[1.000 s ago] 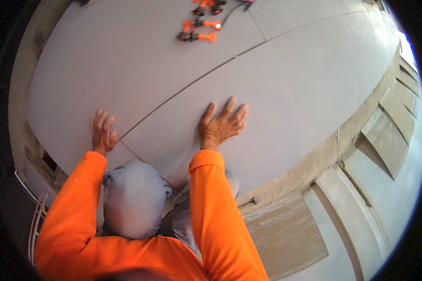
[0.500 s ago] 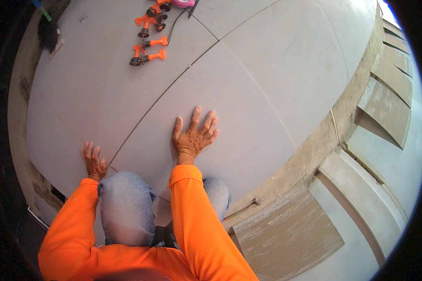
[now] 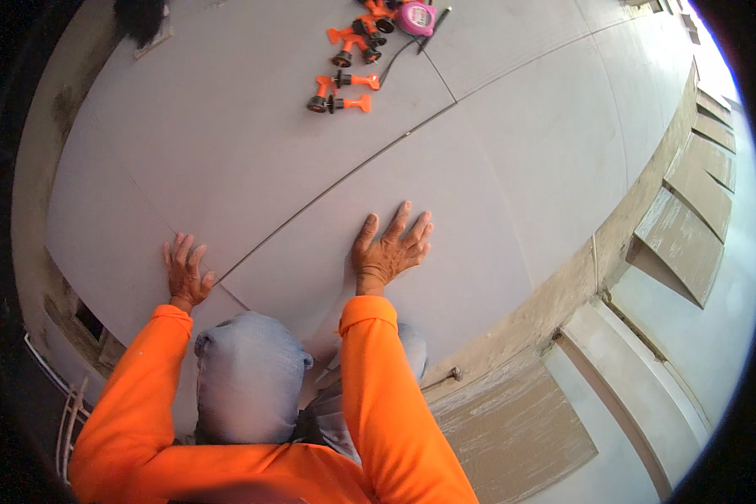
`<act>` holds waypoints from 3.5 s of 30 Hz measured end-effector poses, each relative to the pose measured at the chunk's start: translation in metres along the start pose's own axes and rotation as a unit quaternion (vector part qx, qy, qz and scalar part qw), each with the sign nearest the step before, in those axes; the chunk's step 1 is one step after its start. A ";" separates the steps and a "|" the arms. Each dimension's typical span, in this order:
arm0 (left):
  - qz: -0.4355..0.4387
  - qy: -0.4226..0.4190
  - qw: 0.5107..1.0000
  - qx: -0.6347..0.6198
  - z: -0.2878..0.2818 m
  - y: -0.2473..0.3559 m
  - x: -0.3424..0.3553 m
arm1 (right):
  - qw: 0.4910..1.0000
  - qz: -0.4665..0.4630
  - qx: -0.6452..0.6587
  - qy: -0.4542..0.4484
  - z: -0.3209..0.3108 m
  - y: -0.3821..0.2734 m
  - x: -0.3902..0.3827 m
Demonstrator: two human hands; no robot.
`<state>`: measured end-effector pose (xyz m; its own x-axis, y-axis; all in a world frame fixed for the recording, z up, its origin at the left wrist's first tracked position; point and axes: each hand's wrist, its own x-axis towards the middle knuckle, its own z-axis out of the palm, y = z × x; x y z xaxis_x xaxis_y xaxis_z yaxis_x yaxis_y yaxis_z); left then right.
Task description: The person sweeps the floor, then picks up a large tile and places it into an open section of the tiled floor. They kneel and press the tile into place, adjusting its position to align with adjacent tiles.
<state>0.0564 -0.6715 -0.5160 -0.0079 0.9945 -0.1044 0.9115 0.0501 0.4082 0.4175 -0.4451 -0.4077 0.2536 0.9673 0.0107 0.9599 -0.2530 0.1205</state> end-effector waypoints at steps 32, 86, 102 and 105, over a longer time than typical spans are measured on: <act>0.220 0.000 0.974 -0.054 0.000 0.001 -0.043 | 0.988 -0.139 0.065 -0.028 -0.008 0.097 -0.067; 0.218 0.075 0.970 -0.072 -0.004 -0.004 -0.036 | 0.901 0.386 0.197 -0.029 0.018 0.456 -0.152; 0.219 0.056 0.972 -0.065 -0.005 -0.003 -0.033 | 0.895 0.397 0.197 -0.038 0.005 0.451 -0.155; 0.221 0.060 0.971 -0.070 -0.003 -0.004 -0.036 | 0.893 0.402 0.197 -0.039 0.003 0.455 -0.159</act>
<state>0.0519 -0.7069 -0.5113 0.3151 0.9251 0.2117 0.7728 -0.3796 0.5086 0.8139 -0.7138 -0.3571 0.8728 0.4694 -0.1339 0.4274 -0.8674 -0.2549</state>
